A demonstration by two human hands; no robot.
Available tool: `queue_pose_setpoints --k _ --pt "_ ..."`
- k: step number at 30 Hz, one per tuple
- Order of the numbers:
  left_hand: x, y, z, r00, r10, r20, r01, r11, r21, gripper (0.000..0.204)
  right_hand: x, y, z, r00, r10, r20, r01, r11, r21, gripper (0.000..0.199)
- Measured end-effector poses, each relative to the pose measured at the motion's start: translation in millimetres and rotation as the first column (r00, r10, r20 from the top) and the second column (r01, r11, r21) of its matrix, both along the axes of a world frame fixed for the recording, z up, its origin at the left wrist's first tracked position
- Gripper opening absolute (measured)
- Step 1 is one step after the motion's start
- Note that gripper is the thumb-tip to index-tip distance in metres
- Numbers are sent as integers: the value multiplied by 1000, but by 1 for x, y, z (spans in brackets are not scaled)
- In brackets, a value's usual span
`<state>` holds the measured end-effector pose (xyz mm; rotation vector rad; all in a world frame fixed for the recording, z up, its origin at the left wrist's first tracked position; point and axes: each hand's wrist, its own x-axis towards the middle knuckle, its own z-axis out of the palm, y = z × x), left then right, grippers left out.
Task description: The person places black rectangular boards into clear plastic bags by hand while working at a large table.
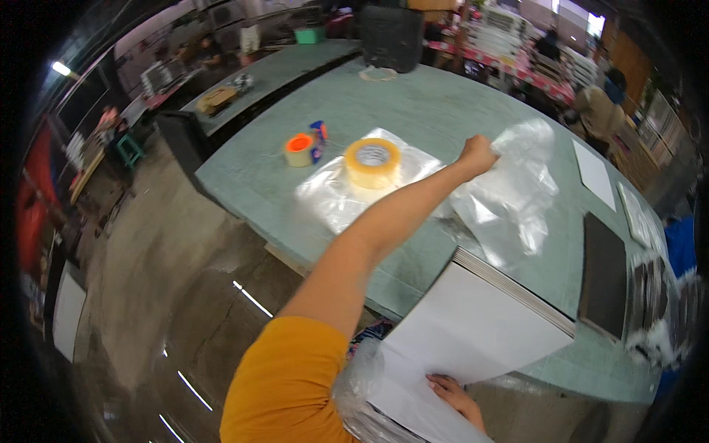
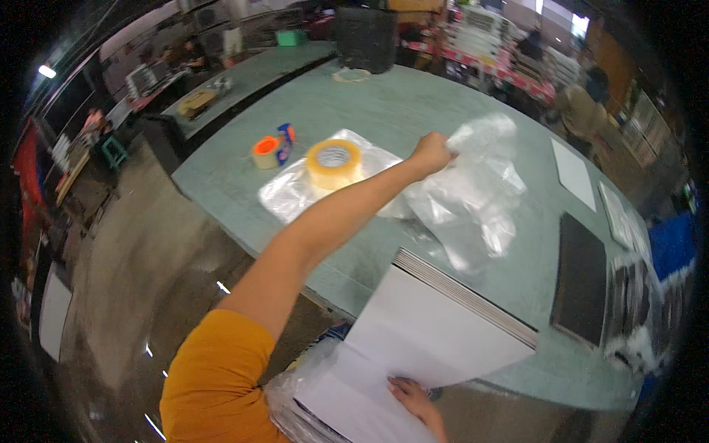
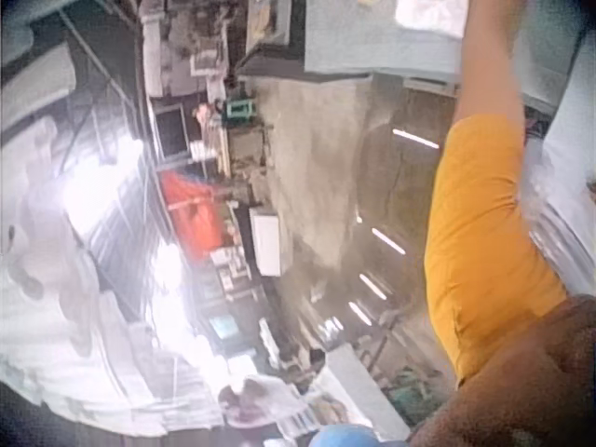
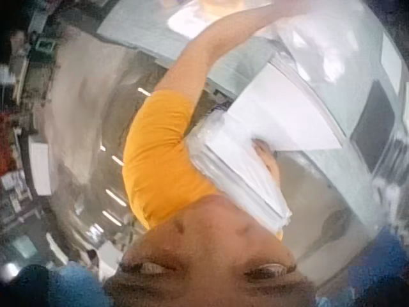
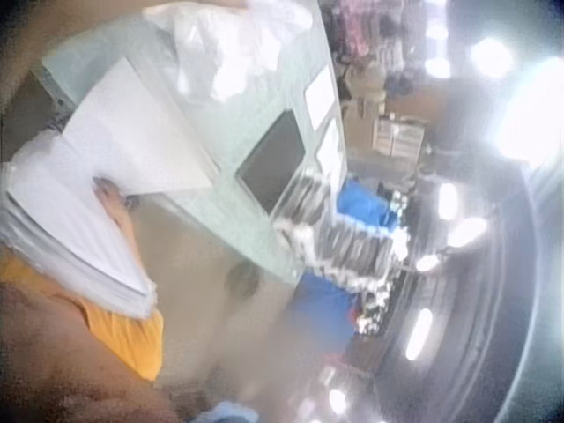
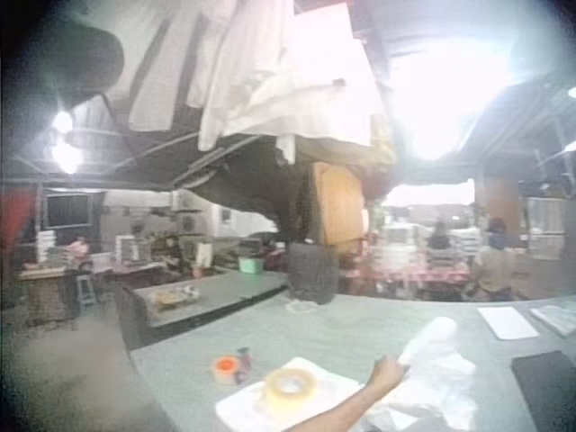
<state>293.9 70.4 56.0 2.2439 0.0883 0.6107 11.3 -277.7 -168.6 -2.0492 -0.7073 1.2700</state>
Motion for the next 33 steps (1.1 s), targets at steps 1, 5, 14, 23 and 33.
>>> queue_pose_setpoints --k 1,5,14,23,33 --pt "-2 10 10 995 63 83 -41 968 -249 31 0 1 2 1000 -10 7 10 1000 2 50" --pt "-18 57 69 821 357 447 168 596 -785 25 -1 11 17 1000 -20 11 19 1000 20 48" --pt "-277 -16 43 799 -419 432 115 810 574 28 6 -2 36 990 -107 -90 108 994 3 38" --pt "-308 -67 1 615 -639 -462 680 726 -100 21 9 64 206 946 -322 48 237 782 577 72" --pt "-289 -45 -36 968 -197 -154 167 968 -186 27 30 36 171 759 -604 -242 634 603 485 52"
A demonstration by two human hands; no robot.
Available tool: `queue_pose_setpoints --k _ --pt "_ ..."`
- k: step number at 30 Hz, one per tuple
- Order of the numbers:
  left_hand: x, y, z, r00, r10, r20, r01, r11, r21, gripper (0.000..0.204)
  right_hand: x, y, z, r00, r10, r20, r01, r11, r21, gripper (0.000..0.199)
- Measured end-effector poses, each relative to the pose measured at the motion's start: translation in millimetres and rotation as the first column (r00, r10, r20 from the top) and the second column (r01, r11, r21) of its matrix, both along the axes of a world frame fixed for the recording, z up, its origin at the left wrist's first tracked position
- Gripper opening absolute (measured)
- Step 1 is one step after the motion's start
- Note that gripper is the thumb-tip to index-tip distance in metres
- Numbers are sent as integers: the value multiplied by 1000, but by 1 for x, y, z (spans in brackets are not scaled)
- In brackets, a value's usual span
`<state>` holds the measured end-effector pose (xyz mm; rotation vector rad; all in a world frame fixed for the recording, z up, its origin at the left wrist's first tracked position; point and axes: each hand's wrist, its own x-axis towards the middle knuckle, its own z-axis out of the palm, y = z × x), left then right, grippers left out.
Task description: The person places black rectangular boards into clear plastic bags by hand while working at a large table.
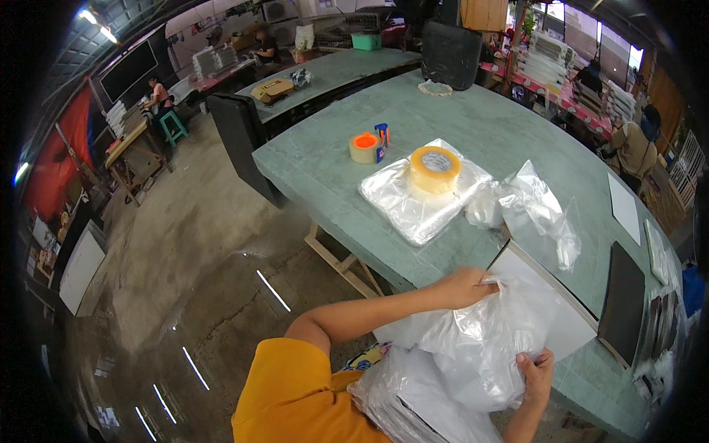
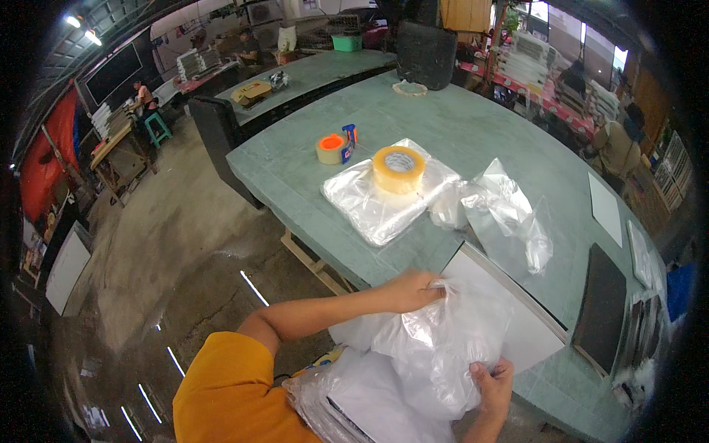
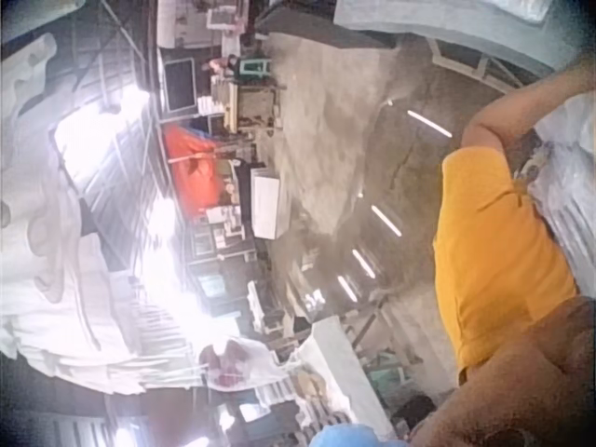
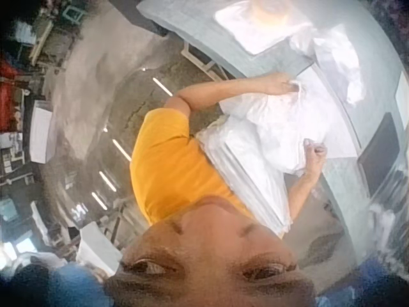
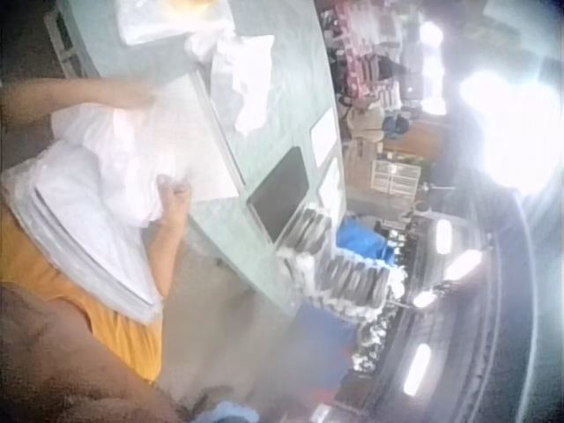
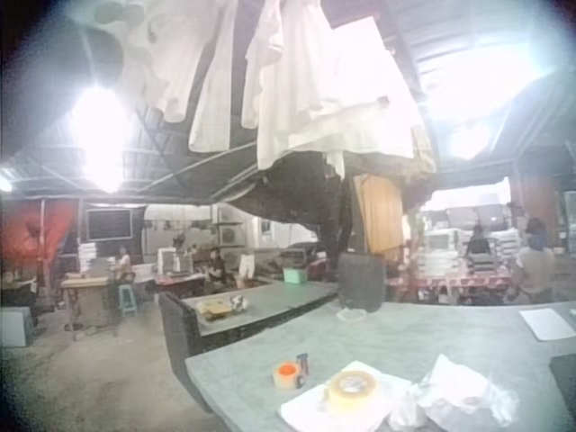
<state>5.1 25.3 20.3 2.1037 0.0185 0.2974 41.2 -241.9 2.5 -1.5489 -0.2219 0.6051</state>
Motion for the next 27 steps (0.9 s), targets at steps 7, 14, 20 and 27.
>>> queue_pose_setpoints --k 7,14,20,27 --pt "-40 -57 -11 919 -395 -1 378 878 294 19 23 3 -36 955 -16 296 126 926 -356 28" --pt "5 -48 -31 990 -136 38 137 990 -17 16 6 0 -31 959 225 169 -160 930 -332 15" --pt "10 -36 -31 989 -132 -69 122 984 -126 21 19 -2 -21 975 140 174 -109 978 -178 10" --pt "7 -82 -4 863 -489 -127 469 869 -159 78 6 25 -17 998 -55 24 51 988 143 14"
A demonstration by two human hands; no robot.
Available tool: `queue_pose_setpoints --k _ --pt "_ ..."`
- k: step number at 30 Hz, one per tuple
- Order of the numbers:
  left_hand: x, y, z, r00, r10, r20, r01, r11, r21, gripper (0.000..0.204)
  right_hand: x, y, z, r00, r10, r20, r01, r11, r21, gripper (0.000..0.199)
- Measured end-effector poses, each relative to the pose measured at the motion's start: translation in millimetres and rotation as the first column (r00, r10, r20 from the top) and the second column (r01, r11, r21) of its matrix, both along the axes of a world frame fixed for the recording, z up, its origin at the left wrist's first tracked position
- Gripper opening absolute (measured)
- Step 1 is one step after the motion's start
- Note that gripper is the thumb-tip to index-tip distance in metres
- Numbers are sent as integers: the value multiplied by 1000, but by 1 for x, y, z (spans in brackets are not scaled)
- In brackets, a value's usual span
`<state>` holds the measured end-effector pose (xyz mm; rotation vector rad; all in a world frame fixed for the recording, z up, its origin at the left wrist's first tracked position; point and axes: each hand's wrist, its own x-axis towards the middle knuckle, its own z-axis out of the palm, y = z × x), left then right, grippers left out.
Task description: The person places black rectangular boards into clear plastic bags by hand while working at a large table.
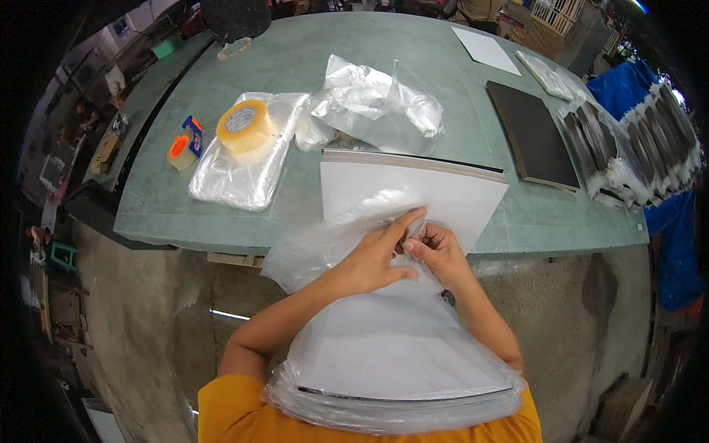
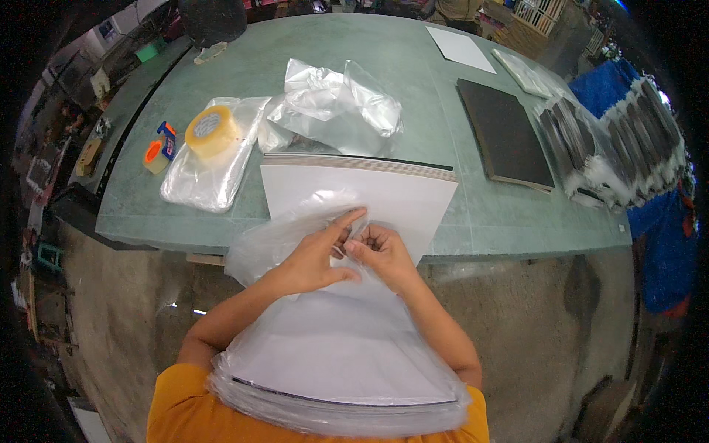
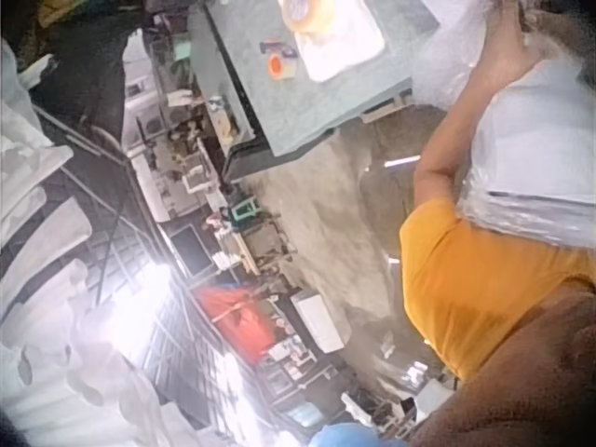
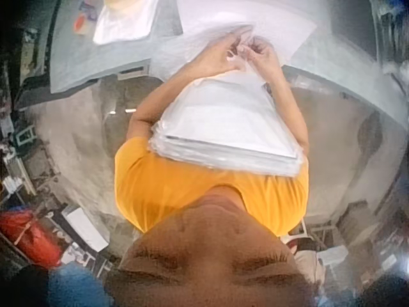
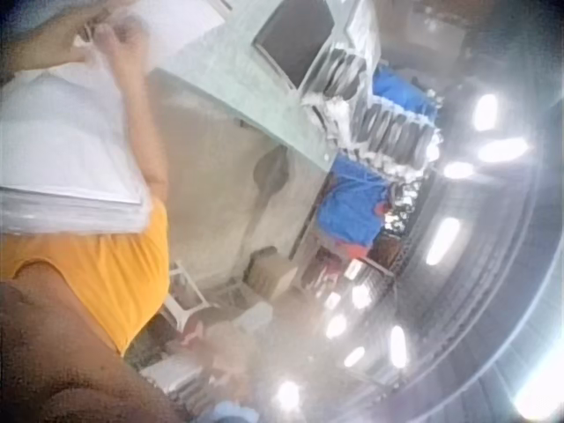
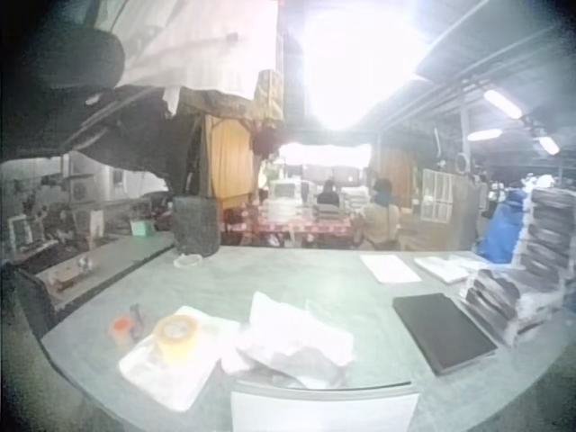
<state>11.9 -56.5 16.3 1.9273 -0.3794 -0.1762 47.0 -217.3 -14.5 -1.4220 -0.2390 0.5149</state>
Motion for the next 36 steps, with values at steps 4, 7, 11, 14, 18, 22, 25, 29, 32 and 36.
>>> queue_pose_setpoints --k 4,7,11,14,18,22,25,29,32,36 --pt "7 19 -1 999 19 -49 -20 1000 -22 68 3 -22 13 987 -78 140 98 984 -146 18" --pt "14 28 -3 998 -25 -52 25 1000 -10 62 -1 -28 17 986 92 139 -34 928 -370 19" --pt "17 30 -5 997 11 -73 -13 1000 -27 61 1 -28 3 999 30 37 -15 941 -338 19" --pt "8 4 4 999 -33 23 37 988 -153 61 -2 -14 0 1000 -17 18 20 977 -213 20" --pt "9 0 6 1000 -7 -12 8 999 47 61 4 -12 -3 990 -20 -143 29 998 63 17" --pt "10 11 1 998 -45 47 45 999 8 46 -4 -5 14 963 2 -271 60 974 219 16" --pt "3 26 -19 965 -20 260 6 999 52 30 10 -35 -9 959 136 -247 32 818 575 13" --pt "-45 149 -56 877 473 -85 -475 880 -12 16 16 -95 0 925 -209 -318 368 703 609 7" --pt "-87 238 -63 445 874 -194 -892 412 -187 20 11 -129 -3 798 -510 -320 601 704 377 9" --pt "-85 257 -37 212 811 545 -976 203 78 28 -1 -113 14 977 -197 -85 211 955 211 11"
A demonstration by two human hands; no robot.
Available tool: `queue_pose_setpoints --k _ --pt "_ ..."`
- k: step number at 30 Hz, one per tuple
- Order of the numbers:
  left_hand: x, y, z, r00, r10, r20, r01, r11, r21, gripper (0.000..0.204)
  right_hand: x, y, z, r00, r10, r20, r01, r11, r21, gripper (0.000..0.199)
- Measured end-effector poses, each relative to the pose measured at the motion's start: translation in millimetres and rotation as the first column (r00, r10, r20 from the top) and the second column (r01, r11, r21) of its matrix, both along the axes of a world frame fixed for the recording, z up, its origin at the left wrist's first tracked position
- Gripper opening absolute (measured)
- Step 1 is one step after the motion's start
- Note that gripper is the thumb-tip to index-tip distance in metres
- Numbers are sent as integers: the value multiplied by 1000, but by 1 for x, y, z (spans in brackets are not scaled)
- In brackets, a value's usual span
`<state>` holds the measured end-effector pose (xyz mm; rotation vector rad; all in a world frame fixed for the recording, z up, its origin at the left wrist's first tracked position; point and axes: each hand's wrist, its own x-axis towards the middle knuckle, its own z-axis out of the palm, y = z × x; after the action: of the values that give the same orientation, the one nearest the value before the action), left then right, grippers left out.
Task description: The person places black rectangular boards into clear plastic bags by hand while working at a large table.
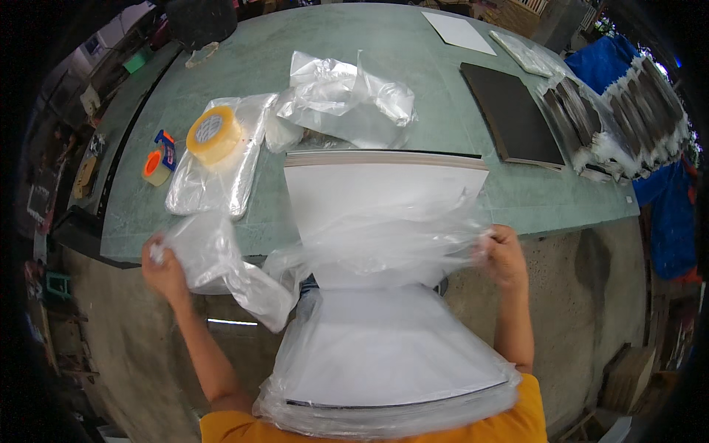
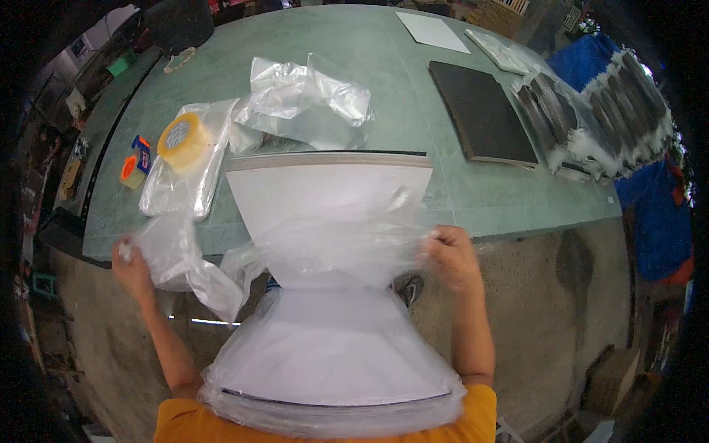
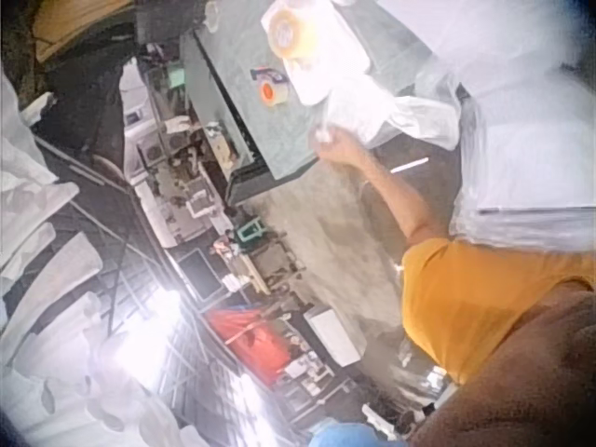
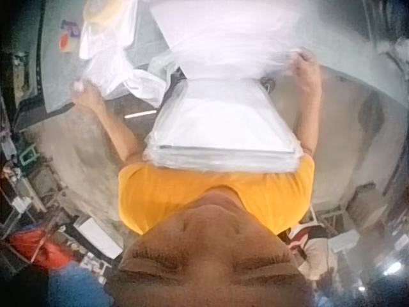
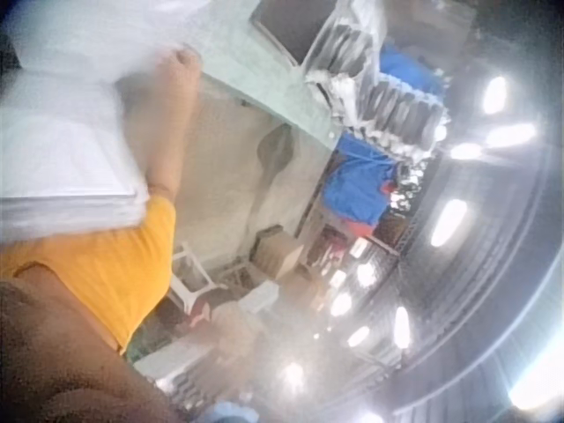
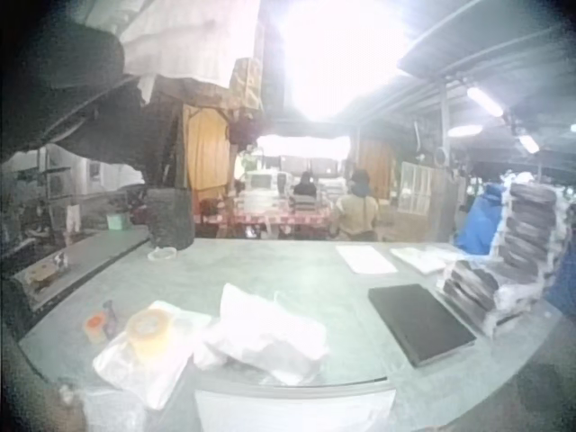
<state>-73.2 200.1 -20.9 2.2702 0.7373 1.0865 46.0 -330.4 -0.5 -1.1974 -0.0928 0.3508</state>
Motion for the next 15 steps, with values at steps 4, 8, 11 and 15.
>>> queue_pose_setpoints --k 4,8,11,15 --pt "51 -159 68 637 -770 27 746 607 -273 22 -7 73 20 970 240 -30 -237 968 84 20" --pt "61 -245 96 235 -972 16 792 182 -583 15 -11 108 32 920 392 -8 -382 900 208 20" --pt "67 -244 86 237 -968 85 737 122 -665 17 -9 108 26 884 458 -94 -397 841 366 17" --pt "68 -234 71 294 -956 6 713 215 -668 17 -10 107 19 932 344 -112 -308 917 252 16"
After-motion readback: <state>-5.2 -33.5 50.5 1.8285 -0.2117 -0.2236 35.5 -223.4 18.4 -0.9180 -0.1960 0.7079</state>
